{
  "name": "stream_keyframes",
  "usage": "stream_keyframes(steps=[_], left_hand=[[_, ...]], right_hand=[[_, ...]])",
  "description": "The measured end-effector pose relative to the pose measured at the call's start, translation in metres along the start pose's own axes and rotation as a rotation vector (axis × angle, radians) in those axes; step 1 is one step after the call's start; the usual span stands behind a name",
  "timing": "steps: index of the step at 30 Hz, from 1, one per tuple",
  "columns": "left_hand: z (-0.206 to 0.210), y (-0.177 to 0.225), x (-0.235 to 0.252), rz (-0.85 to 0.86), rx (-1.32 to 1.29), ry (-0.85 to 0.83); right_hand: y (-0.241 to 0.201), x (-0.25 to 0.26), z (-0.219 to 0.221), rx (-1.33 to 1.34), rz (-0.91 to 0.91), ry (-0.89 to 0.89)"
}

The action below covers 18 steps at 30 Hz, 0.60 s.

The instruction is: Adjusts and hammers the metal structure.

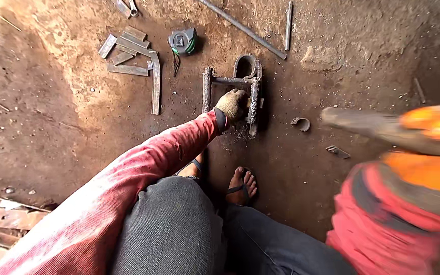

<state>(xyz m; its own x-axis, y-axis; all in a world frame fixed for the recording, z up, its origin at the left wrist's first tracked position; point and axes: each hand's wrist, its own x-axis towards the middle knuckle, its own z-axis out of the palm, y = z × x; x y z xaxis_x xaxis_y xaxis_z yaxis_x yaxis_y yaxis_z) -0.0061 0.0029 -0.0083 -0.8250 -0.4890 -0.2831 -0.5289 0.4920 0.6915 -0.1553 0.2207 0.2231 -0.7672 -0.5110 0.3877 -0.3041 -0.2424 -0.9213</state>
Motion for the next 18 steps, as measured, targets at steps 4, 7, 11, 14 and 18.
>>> stream_keyframes(steps=[4,7,11,14,18], left_hand=[[-0.004,0.002,-0.002,-0.013,-0.007,-0.010],[-0.007,0.006,-0.001,-0.034,-0.011,-0.011],[-0.005,0.003,-0.005,-0.024,-0.021,-0.024],[-0.004,0.002,0.001,-0.010,0.012,-0.007],[-0.003,0.000,0.003,-0.001,0.025,0.017]], right_hand=[[0.092,-0.105,0.036,-0.756,0.760,-0.144],[0.116,-0.126,0.034,-0.674,1.276,-0.208],[0.088,-0.131,0.022,-0.425,1.146,-0.008],[0.056,-0.094,0.010,-0.254,0.710,-0.008],[-0.010,-0.019,0.003,-0.017,0.322,0.183]])
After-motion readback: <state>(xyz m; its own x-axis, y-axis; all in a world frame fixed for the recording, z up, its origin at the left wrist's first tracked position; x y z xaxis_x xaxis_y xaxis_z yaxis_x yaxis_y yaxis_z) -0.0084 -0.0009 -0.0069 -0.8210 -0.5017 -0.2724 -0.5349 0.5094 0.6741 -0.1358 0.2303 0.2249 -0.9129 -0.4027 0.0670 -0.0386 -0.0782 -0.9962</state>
